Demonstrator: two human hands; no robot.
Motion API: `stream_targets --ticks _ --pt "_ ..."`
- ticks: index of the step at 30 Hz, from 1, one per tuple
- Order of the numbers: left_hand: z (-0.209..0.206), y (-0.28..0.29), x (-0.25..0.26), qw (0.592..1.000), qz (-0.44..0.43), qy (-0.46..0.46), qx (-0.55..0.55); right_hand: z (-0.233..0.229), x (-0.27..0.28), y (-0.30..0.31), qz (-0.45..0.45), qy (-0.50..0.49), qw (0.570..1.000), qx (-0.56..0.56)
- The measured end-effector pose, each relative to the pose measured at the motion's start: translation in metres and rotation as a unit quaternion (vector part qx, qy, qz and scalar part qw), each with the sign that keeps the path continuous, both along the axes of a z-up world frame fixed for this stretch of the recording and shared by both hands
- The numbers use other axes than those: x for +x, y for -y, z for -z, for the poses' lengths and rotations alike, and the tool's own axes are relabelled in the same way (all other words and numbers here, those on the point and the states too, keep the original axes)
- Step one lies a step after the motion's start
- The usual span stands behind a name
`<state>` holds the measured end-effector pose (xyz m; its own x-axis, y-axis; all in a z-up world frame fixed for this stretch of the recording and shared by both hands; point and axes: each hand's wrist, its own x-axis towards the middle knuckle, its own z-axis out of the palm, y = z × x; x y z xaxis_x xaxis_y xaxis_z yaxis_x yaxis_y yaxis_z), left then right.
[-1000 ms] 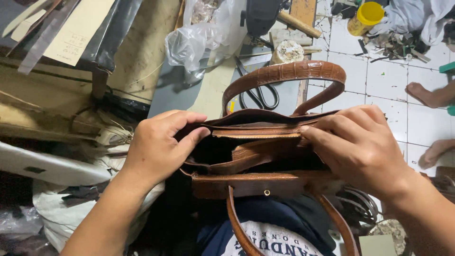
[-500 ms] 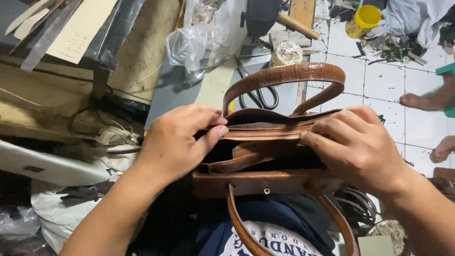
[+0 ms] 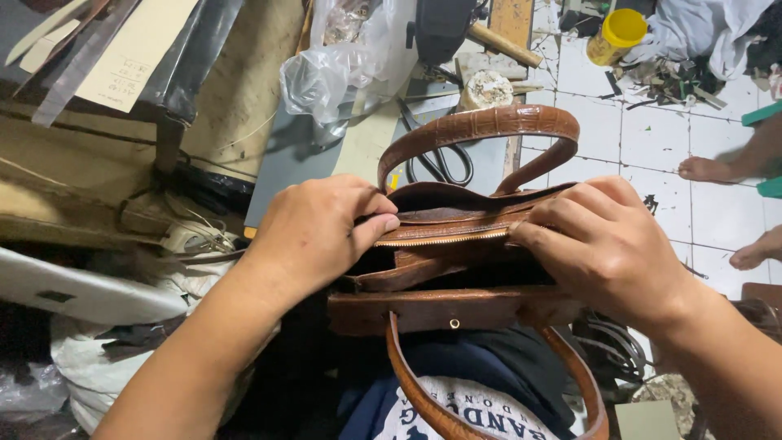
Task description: The person holds a brown leather handbag and opens it to reveal the interior. They repeatedly open and close the zipper, inspect the inner lining and pockets, and adjust the bag's position while checking the construction.
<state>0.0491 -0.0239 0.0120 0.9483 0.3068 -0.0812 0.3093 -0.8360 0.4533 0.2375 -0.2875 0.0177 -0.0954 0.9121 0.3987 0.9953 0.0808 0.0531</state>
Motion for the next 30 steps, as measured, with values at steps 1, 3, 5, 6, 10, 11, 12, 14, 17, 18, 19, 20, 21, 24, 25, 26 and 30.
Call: stream_targets --ticks 1,3,5,6,10,11,12,14,17,18,19,20,21,24,25,26,30 --pt "0.002 0.001 0.0 1.0 -0.001 0.012 0.024 0.001 0.001 0.0 -0.005 0.002 1.0 0.002" --pt "0.006 0.003 -0.002 0.999 0.0 0.022 0.046 0.003 0.001 0.001 -0.009 0.003 1.0 0.002" --pt "0.011 0.002 -0.003 0.996 -0.006 0.048 0.074 0.004 0.001 0.001 -0.01 -0.018 1.0 -0.003" --pt "0.011 0.003 -0.003 0.996 -0.005 0.048 0.073 0.0 -0.002 0.0 -0.009 -0.018 1.0 -0.004" --pt "0.012 0.003 -0.005 0.996 -0.007 0.051 0.077 -0.004 0.004 0.004 0.034 -0.069 0.997 0.009" --pt "0.014 0.003 -0.005 0.995 -0.007 0.055 0.078 -0.001 0.01 0.008 0.06 -0.09 0.994 0.008" --pt "0.013 0.004 -0.007 0.995 -0.003 0.057 0.077 0.001 0.016 0.011 0.063 -0.088 0.994 0.007" --pt "0.013 0.004 -0.009 0.995 -0.004 0.062 0.083 0.004 0.027 0.016 0.118 -0.078 0.989 0.036" --pt "0.013 0.005 -0.009 0.995 -0.013 0.054 0.089 0.006 0.037 0.02 0.094 -0.122 0.988 0.006" --pt "0.012 0.005 -0.008 0.995 -0.01 0.055 0.087 0.009 0.038 0.02 0.096 -0.121 0.988 0.006" --pt "0.011 0.005 -0.008 0.995 -0.014 0.051 0.087 0.012 0.04 0.021 0.105 -0.126 0.986 -0.003" --pt "0.011 0.005 -0.008 0.995 -0.018 0.048 0.087 0.015 0.041 0.021 0.114 -0.13 0.985 -0.012" --pt "0.012 0.005 -0.008 0.995 -0.015 0.048 0.086 0.017 0.042 0.021 0.117 -0.13 0.985 -0.012" --pt "0.014 0.004 -0.008 0.992 -0.023 0.042 0.113 0.018 0.047 0.02 0.14 -0.148 0.979 -0.029" --pt "0.014 0.003 -0.008 0.992 -0.02 0.05 0.115 0.016 0.048 0.019 0.15 -0.176 0.972 -0.027" --pt "0.015 0.002 -0.009 0.991 -0.017 0.058 0.117 0.014 0.049 0.017 0.16 -0.204 0.965 -0.026" --pt "0.014 0.002 -0.008 0.989 -0.003 0.072 0.132 0.01 0.049 0.015 0.138 -0.282 0.949 -0.012"
